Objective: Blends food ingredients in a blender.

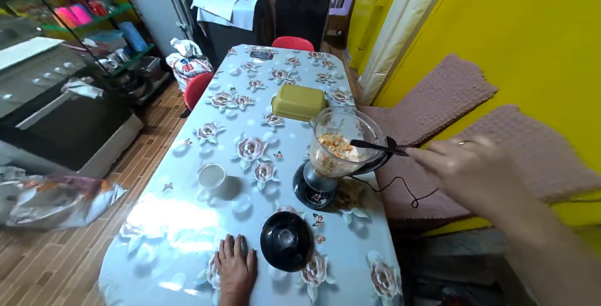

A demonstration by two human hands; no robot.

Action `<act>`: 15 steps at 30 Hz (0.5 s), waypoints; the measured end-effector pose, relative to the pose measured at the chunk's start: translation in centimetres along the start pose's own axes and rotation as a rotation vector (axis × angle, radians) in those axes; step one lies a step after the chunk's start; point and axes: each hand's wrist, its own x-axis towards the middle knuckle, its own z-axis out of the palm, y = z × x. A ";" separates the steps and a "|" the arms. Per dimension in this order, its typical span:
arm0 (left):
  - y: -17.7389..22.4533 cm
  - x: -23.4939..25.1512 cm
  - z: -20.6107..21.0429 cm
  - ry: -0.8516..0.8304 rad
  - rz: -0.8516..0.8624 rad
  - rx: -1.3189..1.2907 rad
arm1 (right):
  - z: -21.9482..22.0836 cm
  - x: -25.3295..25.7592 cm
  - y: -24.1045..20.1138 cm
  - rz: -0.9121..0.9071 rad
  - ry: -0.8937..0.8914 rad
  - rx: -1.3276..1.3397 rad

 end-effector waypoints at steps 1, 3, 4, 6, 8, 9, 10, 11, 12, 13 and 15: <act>0.6 0.0 -0.7 -0.033 -0.023 -0.005 | -0.9 0.0 0.1 0.026 -0.003 0.060; 2.2 0.3 -3.3 -0.197 -0.111 -0.023 | -2.4 0.3 -0.5 0.058 0.079 0.233; 2.5 0.5 -3.9 -0.269 -0.152 -0.013 | -2.8 0.8 -1.3 0.056 0.137 0.352; 2.4 0.9 -4.4 -0.378 -0.207 0.020 | -3.0 2.6 -5.1 0.001 0.140 0.684; 1.5 1.0 -3.6 -0.362 -0.192 0.034 | -1.3 5.0 -11.1 -0.047 -0.047 0.924; 1.2 0.8 -3.1 -0.336 -0.180 0.026 | 0.3 6.5 -14.1 -0.028 -0.249 1.003; 0.8 0.7 -2.4 -0.286 -0.154 0.017 | 2.3 8.3 -17.0 0.037 -0.500 1.075; 0.5 0.5 -1.8 -0.246 -0.137 0.004 | 4.9 10.3 -19.8 0.129 -0.693 1.134; 0.4 0.5 -1.6 -0.219 -0.127 -0.010 | 7.7 12.1 -22.4 0.248 -0.827 1.198; 0.4 0.5 -1.5 -0.200 -0.123 -0.015 | 10.1 13.5 -24.8 0.386 -0.904 1.268; 0.6 0.5 -1.5 -0.193 -0.128 -0.014 | 13.5 15.7 -28.5 0.622 -0.970 1.387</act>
